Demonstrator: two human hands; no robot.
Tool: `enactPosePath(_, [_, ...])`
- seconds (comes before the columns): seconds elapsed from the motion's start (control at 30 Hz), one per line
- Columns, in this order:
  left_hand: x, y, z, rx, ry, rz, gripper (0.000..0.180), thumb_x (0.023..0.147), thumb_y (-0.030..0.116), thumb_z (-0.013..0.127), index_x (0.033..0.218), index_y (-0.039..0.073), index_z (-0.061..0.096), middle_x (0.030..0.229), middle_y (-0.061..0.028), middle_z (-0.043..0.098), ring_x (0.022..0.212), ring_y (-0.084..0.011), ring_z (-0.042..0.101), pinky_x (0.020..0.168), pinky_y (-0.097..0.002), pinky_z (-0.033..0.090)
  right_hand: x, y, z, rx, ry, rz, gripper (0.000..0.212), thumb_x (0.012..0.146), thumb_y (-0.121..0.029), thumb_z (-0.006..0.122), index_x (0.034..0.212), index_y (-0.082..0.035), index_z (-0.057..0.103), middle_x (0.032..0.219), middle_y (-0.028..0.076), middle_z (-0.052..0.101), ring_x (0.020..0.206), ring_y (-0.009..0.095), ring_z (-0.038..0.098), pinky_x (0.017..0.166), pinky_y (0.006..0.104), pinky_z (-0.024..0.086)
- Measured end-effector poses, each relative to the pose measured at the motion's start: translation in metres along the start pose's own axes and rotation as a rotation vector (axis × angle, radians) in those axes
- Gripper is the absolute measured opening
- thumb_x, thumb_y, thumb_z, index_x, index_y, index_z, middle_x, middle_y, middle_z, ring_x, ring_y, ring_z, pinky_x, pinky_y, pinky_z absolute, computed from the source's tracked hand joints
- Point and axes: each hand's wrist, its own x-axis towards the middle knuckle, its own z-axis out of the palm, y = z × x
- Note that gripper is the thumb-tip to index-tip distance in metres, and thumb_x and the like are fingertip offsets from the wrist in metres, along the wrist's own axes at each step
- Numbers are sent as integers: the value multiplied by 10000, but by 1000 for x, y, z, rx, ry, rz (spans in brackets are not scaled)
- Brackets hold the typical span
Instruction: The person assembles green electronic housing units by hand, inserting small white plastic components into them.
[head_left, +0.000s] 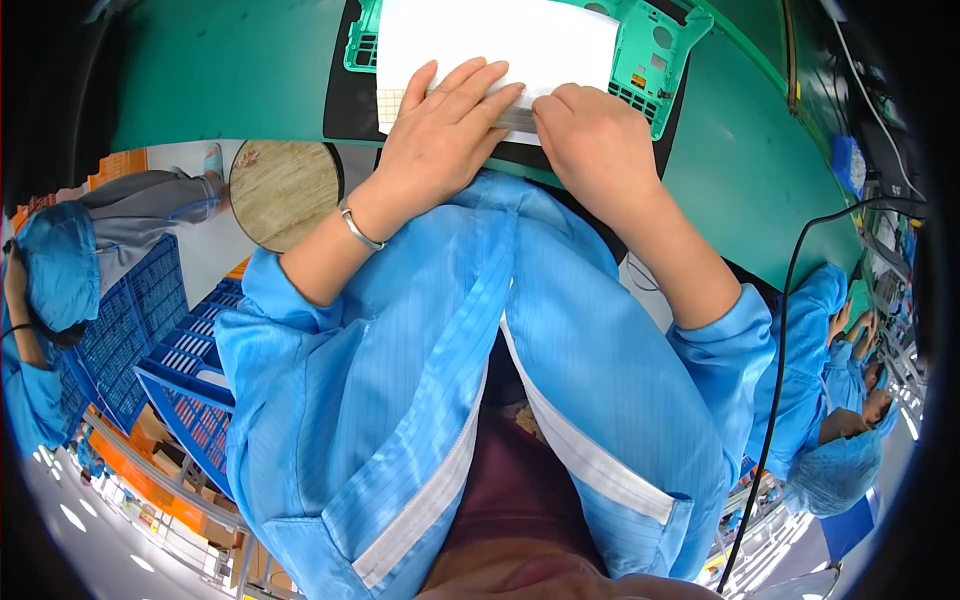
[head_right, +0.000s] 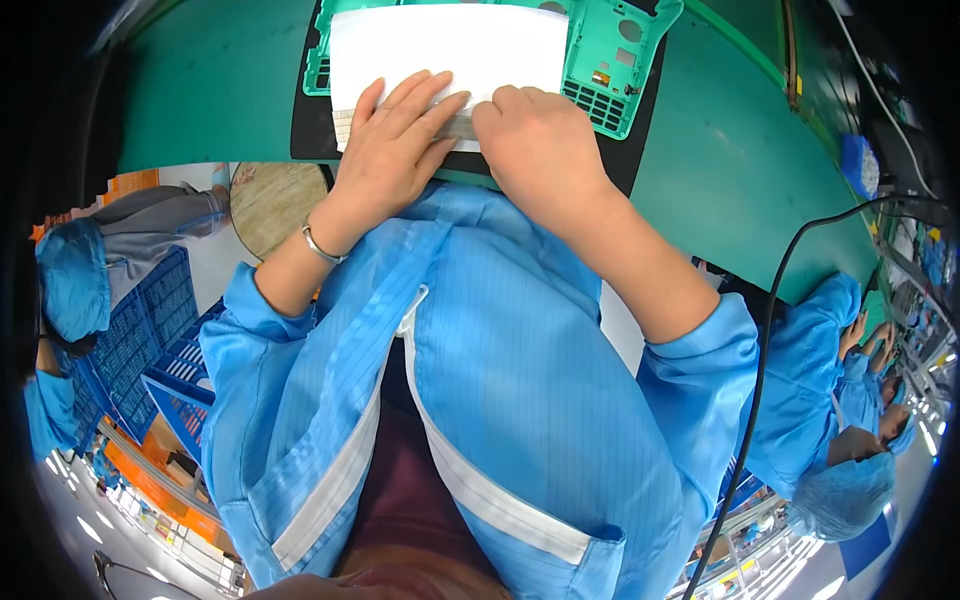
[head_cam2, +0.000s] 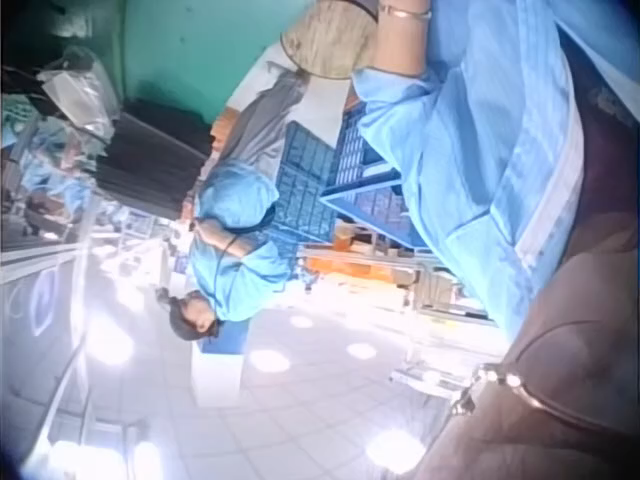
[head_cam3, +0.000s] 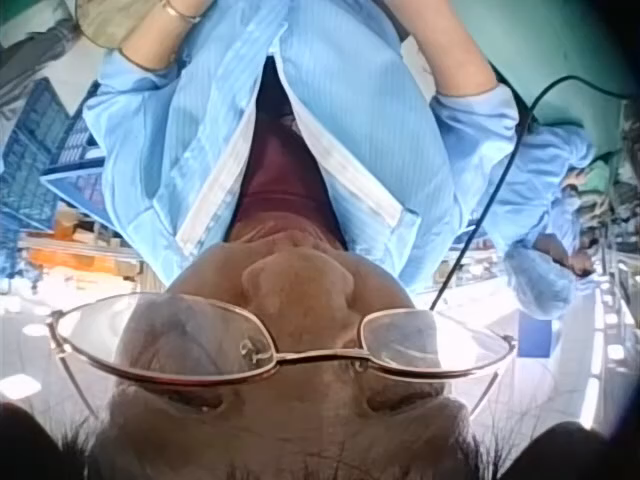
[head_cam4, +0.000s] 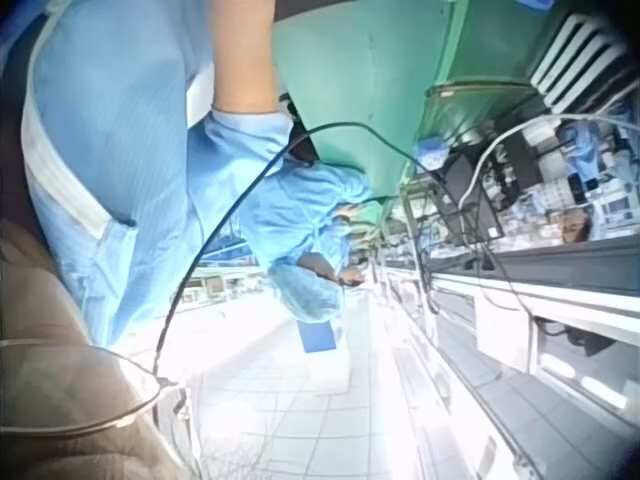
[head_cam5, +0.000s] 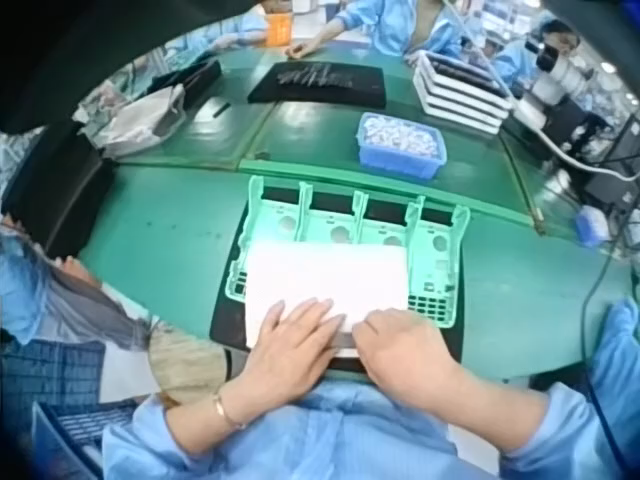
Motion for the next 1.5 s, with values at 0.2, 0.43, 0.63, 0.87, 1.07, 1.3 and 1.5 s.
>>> enactPosePath(0.2, [5, 1, 6, 5, -1, -5, 444, 803, 165, 659, 1235, 118, 564, 1319, -61, 510, 1245, -217, 457, 1065, -412, 259, -6, 11, -9, 142, -42, -22, 82, 693, -100, 636, 735, -54, 583, 694, 76, 553, 673, 229, 605, 590, 345, 497])
enactPosePath(0.43, [9, 1, 2, 39, -45, -27, 431, 802, 172, 654, 1219, 115, 557, 1290, -64, 516, 1232, -218, 459, 1061, -427, 269, -10, 111, -54, 398, -175, 664, 149, 803, -128, 657, 875, 2, 651, 723, 37, 609, 632, 85, 518, 587, 241, 433])
enactPosePath(0.63, [15, 3, 3, 30, -36, -19, 441, 798, 171, 660, 1227, 127, 569, 1298, -56, 520, 1228, -215, 466, 1067, -421, 267, -4, 144, -50, 222, -263, 524, 183, 811, -195, 631, 873, -25, 654, 691, 60, 591, 593, 148, 512, 569, 280, 425])
enactPosePath(0.87, [14, 3, 3, 41, -23, -15, 428, 799, 166, 657, 1218, 126, 577, 1302, -65, 524, 1222, -222, 478, 1061, -412, 269, 8, 154, -43, 45, -347, 372, 190, 803, -222, 615, 897, -73, 686, 688, 83, 603, 613, 237, 562, 588, 344, 455])
enactPosePath(1.07, [13, 2, 3, 55, -12, -7, 425, 801, 167, 657, 1217, 123, 580, 1298, -70, 532, 1219, -229, 485, 1059, -411, 269, 10, 156, -41, 5, -338, 304, 125, 793, -200, 603, 838, -94, 650, 690, 97, 619, 661, 280, 603, 603, 388, 470])
enactPosePath(1.3, [12, 3, 3, 52, -13, -5, 423, 805, 165, 653, 1220, 126, 580, 1299, -71, 533, 1219, -230, 487, 1062, -408, 267, 8, 151, -39, -90, -370, 308, 171, 801, -197, 601, 904, -86, 681, 736, 84, 636, 691, 275, 605, 628, 376, 479])
enactPosePath(1.5, [10, 4, 2, 55, 4, -5, 430, 801, 163, 656, 1219, 113, 573, 1283, -72, 545, 1212, -231, 495, 1061, -408, 270, -5, 146, -35, -53, -72, 356, 209, 812, -192, 613, 974, -80, 683, 791, 88, 640, 700, 254, 608, 640, 356, 486])
